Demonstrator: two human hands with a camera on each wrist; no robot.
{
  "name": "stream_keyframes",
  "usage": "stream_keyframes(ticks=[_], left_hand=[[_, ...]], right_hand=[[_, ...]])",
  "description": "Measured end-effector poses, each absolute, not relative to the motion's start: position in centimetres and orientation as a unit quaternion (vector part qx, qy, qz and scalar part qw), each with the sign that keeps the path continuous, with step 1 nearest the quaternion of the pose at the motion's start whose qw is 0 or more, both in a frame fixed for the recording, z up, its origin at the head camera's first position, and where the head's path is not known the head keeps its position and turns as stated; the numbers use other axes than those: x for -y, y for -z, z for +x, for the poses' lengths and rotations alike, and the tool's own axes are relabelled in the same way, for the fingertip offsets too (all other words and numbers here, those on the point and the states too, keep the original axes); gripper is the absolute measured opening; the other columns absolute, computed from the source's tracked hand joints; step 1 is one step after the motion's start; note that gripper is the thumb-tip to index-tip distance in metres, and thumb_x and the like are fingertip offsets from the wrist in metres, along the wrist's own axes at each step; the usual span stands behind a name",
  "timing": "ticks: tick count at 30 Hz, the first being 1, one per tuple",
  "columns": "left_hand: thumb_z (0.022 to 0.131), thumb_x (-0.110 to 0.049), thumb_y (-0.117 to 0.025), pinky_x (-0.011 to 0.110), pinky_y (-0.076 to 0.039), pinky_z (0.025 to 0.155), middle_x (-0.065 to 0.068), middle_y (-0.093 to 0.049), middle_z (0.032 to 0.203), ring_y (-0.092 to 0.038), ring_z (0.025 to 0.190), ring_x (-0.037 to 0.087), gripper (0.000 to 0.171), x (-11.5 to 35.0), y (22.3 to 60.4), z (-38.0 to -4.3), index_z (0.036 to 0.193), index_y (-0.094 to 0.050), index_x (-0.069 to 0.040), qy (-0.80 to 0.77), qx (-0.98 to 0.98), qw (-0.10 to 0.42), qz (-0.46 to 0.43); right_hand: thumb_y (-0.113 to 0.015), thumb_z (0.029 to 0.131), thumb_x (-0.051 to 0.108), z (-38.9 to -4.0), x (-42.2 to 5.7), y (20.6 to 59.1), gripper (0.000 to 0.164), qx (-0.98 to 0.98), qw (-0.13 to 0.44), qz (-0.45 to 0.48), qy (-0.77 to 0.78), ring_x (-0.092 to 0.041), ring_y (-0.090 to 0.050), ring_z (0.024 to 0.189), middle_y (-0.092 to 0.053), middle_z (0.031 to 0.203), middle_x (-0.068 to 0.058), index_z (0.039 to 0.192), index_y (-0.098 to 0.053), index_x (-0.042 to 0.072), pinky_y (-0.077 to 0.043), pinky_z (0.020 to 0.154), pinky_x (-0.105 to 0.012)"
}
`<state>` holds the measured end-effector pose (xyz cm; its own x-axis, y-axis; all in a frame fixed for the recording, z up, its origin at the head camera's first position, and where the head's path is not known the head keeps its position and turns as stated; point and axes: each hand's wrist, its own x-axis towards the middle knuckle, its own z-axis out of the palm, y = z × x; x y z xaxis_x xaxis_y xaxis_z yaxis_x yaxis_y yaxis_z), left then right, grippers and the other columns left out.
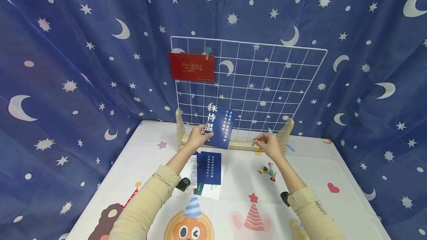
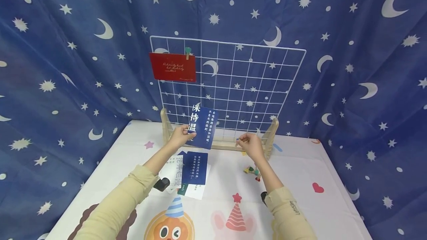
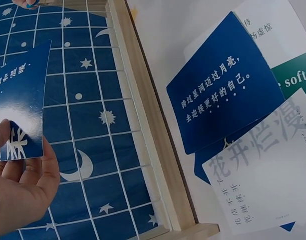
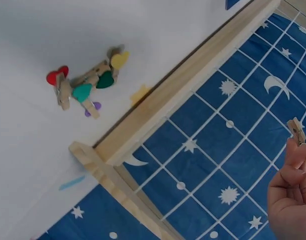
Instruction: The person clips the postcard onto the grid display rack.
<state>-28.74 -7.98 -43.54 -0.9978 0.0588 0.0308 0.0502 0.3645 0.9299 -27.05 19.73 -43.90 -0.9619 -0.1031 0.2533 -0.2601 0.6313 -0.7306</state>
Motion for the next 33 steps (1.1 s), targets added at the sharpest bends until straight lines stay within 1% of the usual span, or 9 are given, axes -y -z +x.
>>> stream_keyframes(ticks=[4, 10, 12, 17, 20, 23, 26, 29, 33], left_hand=[[0.089, -0.009, -0.063, 0.043, -0.047, 0.098, 0.031, -0.051, 0.13, -0.052, 0.121, 0.04, 0.053, 7.9, 42.7, -29.0, 0.132, -0.041, 0.014, -0.559, -0.829, 0.004, 0.019], [0.089, -0.01, -0.063, 0.044, -0.045, 0.1, 0.03, -0.047, 0.134, -0.047, 0.126, 0.04, 0.052, 8.0, 41.3, -29.6, 0.132, -0.043, 0.013, -0.553, -0.833, -0.002, 0.022], [0.089, -0.01, -0.063, 0.043, -0.045, 0.1, 0.03, -0.048, 0.134, -0.048, 0.125, 0.039, 0.052, 8.0, 40.9, -29.8, 0.132, -0.043, 0.012, -0.553, -0.833, -0.004, 0.029], [0.089, -0.009, -0.062, 0.04, -0.051, 0.094, 0.027, -0.059, 0.123, -0.06, 0.112, 0.036, 0.046, 7.6, 40.2, -30.1, 0.128, -0.047, 0.011, -0.558, -0.829, 0.0, 0.042], [0.089, -0.009, -0.062, 0.035, -0.054, 0.089, 0.027, -0.062, 0.117, -0.064, 0.104, 0.035, 0.046, 7.3, 39.8, -30.2, 0.129, -0.047, 0.011, -0.554, -0.831, 0.002, 0.046], [0.09, -0.011, -0.062, 0.028, -0.057, 0.074, 0.027, -0.062, 0.117, -0.066, 0.099, 0.034, 0.05, 7.1, 39.3, -30.3, 0.132, -0.044, 0.01, -0.548, -0.835, 0.002, 0.045], [0.09, -0.012, -0.062, 0.025, -0.056, 0.059, 0.026, -0.062, 0.118, -0.067, 0.098, 0.034, 0.051, 6.9, 38.7, -30.4, 0.133, -0.044, 0.007, -0.551, -0.833, 0.002, 0.041], [0.09, -0.012, -0.062, 0.027, -0.058, 0.067, 0.025, -0.062, 0.118, -0.066, 0.1, 0.034, 0.049, 6.7, 38.4, -30.6, 0.132, -0.046, 0.007, -0.552, -0.833, -0.007, 0.045], [0.09, -0.01, -0.062, 0.034, -0.054, 0.088, 0.025, -0.062, 0.118, -0.065, 0.105, 0.034, 0.047, 6.4, 37.9, -31.0, 0.13, -0.047, 0.008, -0.558, -0.828, -0.018, 0.05]], right_hand=[[-0.064, 0.086, -0.001, -27.4, -19.7, 43.3, 0.011, 0.893, 0.097, 0.117, -0.423, -0.01, -0.054, 0.056, -0.067, 0.081, -0.025, 0.089, -0.064, -0.011, -0.044, 0.05, -0.014], [-0.062, 0.086, -0.002, -27.9, -19.5, 41.6, 0.013, 0.883, 0.11, 0.13, -0.437, -0.027, -0.062, 0.059, -0.067, 0.083, -0.026, 0.093, -0.064, -0.012, -0.046, 0.051, -0.014], [-0.062, 0.086, -0.001, -28.1, -19.4, 41.1, 0.014, 0.881, 0.111, 0.131, -0.44, -0.023, -0.061, 0.058, -0.067, 0.084, -0.027, 0.095, -0.064, -0.012, -0.047, 0.052, -0.015], [-0.063, 0.086, 0.0, -28.1, -19.5, 40.3, 0.015, 0.876, 0.121, 0.132, -0.448, -0.015, -0.06, 0.056, -0.067, 0.085, -0.027, 0.095, -0.064, -0.011, -0.046, 0.052, -0.014], [-0.064, 0.086, 0.0, -27.8, -19.6, 39.7, 0.015, 0.873, 0.128, 0.133, -0.451, -0.008, -0.056, 0.054, -0.067, 0.082, -0.026, 0.095, -0.064, -0.012, -0.044, 0.05, -0.013], [-0.064, 0.086, 0.001, -27.7, -19.6, 39.1, 0.016, 0.874, 0.136, 0.138, -0.445, -0.001, -0.053, 0.052, -0.067, 0.082, -0.026, 0.095, -0.064, -0.012, -0.044, 0.05, -0.013], [-0.064, 0.087, 0.003, -27.8, -19.6, 38.5, 0.017, 0.878, 0.14, 0.146, -0.434, 0.002, -0.052, 0.053, -0.068, 0.085, -0.026, 0.097, -0.064, -0.011, -0.044, 0.051, -0.013], [-0.064, 0.087, 0.004, -28.2, -19.6, 38.0, 0.018, 0.882, 0.139, 0.149, -0.425, 0.002, -0.053, 0.054, -0.069, 0.087, -0.025, 0.099, -0.065, -0.01, -0.043, 0.049, -0.014], [-0.063, 0.088, 0.006, -28.6, -19.7, 37.1, 0.019, 0.893, 0.137, 0.152, -0.4, -0.001, -0.052, 0.056, -0.068, 0.088, -0.024, 0.101, -0.065, -0.008, -0.043, 0.049, -0.014]])
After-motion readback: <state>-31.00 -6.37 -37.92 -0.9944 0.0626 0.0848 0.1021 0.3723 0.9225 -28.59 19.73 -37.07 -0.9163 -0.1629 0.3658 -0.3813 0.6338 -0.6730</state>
